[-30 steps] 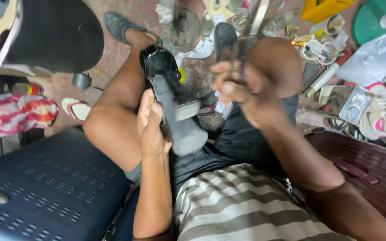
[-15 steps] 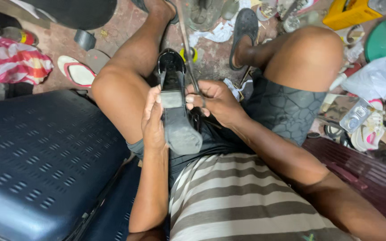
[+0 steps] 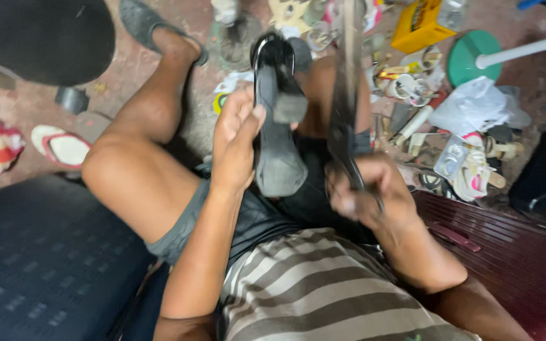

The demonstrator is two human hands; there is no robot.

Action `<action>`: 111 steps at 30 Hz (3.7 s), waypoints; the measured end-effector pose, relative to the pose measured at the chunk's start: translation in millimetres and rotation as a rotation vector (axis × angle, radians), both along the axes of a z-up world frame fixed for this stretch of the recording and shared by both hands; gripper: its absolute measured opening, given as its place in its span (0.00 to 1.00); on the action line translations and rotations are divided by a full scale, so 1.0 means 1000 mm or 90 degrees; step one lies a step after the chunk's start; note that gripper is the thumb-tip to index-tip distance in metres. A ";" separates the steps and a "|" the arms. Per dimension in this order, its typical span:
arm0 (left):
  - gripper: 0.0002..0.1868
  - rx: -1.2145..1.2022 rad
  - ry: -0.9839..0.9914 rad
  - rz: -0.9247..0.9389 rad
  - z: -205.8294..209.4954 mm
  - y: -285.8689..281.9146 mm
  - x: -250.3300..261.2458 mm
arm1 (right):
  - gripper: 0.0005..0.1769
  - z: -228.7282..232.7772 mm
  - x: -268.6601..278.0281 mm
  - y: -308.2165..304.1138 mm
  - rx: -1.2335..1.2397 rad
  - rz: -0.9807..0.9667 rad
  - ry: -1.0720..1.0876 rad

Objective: The person repairs a black high-heeled shoe by sewing the upper, trimming excess thread, and hammering the heel. They use a needle and thread, pliers, and a hammer to complete the repair.

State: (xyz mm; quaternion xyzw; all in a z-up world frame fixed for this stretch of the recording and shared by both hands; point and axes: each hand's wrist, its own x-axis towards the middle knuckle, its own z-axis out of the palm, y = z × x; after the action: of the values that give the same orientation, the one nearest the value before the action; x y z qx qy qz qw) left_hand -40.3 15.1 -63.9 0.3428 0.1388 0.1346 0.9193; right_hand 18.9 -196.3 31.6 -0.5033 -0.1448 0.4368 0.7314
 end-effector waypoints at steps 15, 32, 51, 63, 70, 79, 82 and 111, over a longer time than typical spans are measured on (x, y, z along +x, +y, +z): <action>0.07 0.368 0.082 0.114 0.002 -0.011 0.037 | 0.11 0.021 -0.037 0.067 -0.056 0.231 -0.424; 0.09 0.483 0.169 0.267 0.020 -0.016 0.044 | 0.14 0.029 0.047 -0.054 -0.340 0.210 -0.478; 0.07 0.625 0.161 0.296 0.035 -0.026 0.044 | 0.17 0.023 0.075 -0.027 -0.590 0.192 -1.052; 0.10 0.638 0.174 0.284 0.031 -0.026 0.044 | 0.22 0.021 0.070 -0.013 -0.848 0.504 -0.885; 0.10 0.637 0.174 0.273 0.030 -0.026 0.044 | 0.14 0.017 0.071 -0.014 -0.573 0.311 -0.990; 0.09 0.585 0.177 0.255 0.026 -0.026 0.039 | 0.14 0.014 0.071 -0.014 -0.625 0.380 -0.953; 0.09 0.585 0.254 0.257 0.016 -0.023 0.036 | 0.18 0.013 0.075 -0.016 -0.631 0.366 -0.935; 0.20 0.160 0.341 0.341 -0.061 0.031 -0.063 | 0.13 -0.381 0.031 -0.143 -0.846 0.141 -0.073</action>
State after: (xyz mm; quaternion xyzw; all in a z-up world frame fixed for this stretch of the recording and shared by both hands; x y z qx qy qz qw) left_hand -103.4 46.6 -124.7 0.4273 0.4404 0.2913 0.7339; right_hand 50.4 -339.2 -349.2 -0.8508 0.0652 0.4780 0.2083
